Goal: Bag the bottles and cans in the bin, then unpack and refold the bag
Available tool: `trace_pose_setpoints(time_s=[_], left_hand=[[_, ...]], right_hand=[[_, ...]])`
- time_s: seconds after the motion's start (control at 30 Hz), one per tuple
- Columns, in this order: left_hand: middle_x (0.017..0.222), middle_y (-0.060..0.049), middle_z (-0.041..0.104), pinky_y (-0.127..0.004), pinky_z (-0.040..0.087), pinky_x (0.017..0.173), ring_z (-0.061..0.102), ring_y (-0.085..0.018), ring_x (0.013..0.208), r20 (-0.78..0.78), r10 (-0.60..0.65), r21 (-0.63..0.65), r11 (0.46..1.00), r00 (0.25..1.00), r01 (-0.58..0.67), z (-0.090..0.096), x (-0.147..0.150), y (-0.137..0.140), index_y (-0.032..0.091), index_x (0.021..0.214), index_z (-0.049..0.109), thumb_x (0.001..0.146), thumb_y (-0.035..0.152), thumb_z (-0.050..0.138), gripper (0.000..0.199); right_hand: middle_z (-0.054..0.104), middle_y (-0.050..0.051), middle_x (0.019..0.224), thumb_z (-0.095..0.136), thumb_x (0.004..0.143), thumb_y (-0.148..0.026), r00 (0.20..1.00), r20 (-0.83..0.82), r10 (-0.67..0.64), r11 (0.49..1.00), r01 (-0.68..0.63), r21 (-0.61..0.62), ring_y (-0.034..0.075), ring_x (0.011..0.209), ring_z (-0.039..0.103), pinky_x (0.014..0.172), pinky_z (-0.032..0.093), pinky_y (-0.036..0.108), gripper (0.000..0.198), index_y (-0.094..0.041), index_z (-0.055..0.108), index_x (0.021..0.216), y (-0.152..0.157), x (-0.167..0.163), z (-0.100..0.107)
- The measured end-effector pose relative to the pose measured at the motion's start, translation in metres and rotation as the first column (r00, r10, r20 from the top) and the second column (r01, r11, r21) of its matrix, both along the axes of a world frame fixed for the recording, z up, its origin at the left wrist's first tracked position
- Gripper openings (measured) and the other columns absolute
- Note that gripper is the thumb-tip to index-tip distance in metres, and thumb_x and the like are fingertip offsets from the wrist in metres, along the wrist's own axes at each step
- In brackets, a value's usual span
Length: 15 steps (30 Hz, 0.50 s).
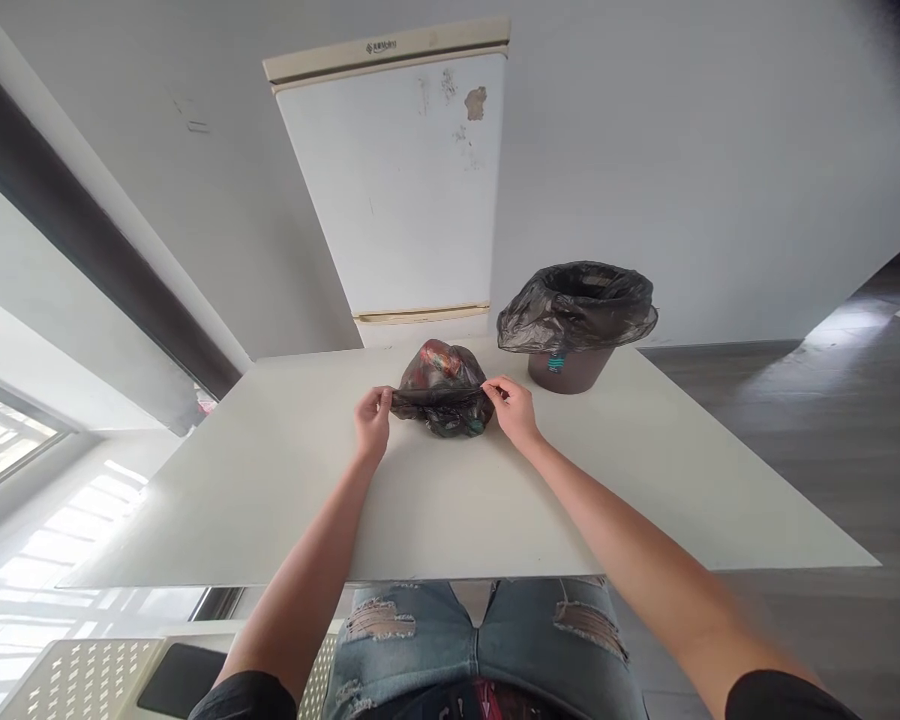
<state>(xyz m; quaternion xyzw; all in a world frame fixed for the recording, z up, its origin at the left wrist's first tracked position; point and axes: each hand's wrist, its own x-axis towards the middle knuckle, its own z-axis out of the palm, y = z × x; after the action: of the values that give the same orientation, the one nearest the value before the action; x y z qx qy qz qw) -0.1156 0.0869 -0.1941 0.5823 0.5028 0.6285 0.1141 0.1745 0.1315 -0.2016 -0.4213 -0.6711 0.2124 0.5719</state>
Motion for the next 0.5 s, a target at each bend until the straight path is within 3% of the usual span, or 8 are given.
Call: trace_pose_setpoints(time_s=[0.1,0.23,0.3,0.37,0.43,0.5], left_hand=[[0.080,-0.004,0.064,-0.029,0.045,0.067,0.056,-0.018,0.072,0.050,-0.039,-0.018,0.999,0.998,0.040,-0.002,-0.002,0.001,0.021,0.091,0.070,0.105,0.063,0.052,0.048],[0.088,-0.006,0.067,-0.031,0.048,0.070,0.058,-0.020,0.079,0.005,-0.137,-0.032,0.990,0.991,0.137,0.002,0.002,-0.003,0.023,0.102,0.075,0.098,0.071,0.059,0.051],[0.092,-0.007,0.068,-0.034,0.050,0.078,0.059,-0.023,0.089,-0.051,-0.188,-0.045,0.982,0.981,0.185,0.006,0.007,-0.005,0.024,0.102,0.079,0.084,0.071,0.077,0.051],[0.092,-0.008,0.069,-0.038,0.049,0.086,0.058,-0.025,0.093,-0.089,-0.212,-0.052,0.977,0.973,0.208,0.009,0.012,-0.007,0.024,0.091,0.080,0.075,0.066,0.087,0.046],[0.088,-0.007,0.067,-0.040,0.048,0.090,0.056,-0.025,0.091,-0.090,-0.212,-0.047,0.977,0.973,0.209,0.011,0.016,-0.008,0.024,0.081,0.078,0.081,0.064,0.083,0.041],[0.082,-0.006,0.064,-0.040,0.046,0.088,0.054,-0.023,0.086,-0.067,-0.210,-0.043,0.977,0.975,0.207,0.011,0.019,-0.010,0.023,0.076,0.072,0.092,0.063,0.073,0.043]], right_hand=[[0.073,0.007,0.083,0.054,0.104,-0.051,0.997,0.000,-0.076,0.997,0.076,0.003,0.023,0.074,0.063,0.075,0.051,0.037,0.039,-0.021,0.073,0.090,0.001,0.004,0.000],[0.074,0.012,0.104,0.061,0.101,-0.050,0.987,0.040,-0.153,0.980,0.146,0.134,0.029,0.099,0.065,0.093,0.050,0.046,0.030,-0.022,0.075,0.101,-0.003,0.009,0.007],[0.075,0.011,0.103,0.064,0.102,-0.045,0.984,0.152,-0.096,0.963,0.054,0.264,0.028,0.099,0.065,0.095,0.049,0.046,0.024,-0.024,0.075,0.102,-0.007,0.008,0.011],[0.076,0.007,0.090,0.064,0.104,-0.040,0.948,0.318,0.020,0.931,-0.134,0.340,0.024,0.086,0.065,0.089,0.048,0.043,0.021,-0.024,0.075,0.095,-0.013,0.005,0.013],[0.077,0.004,0.083,0.065,0.105,-0.037,0.887,0.449,0.111,0.894,-0.286,0.344,0.021,0.080,0.064,0.085,0.046,0.041,0.022,-0.024,0.075,0.090,-0.017,0.000,0.014],[0.081,0.005,0.096,0.065,0.106,-0.036,0.842,0.523,0.132,0.871,-0.350,0.345,0.022,0.090,0.066,0.088,0.043,0.042,0.018,-0.024,0.077,0.100,-0.020,-0.004,0.015]])
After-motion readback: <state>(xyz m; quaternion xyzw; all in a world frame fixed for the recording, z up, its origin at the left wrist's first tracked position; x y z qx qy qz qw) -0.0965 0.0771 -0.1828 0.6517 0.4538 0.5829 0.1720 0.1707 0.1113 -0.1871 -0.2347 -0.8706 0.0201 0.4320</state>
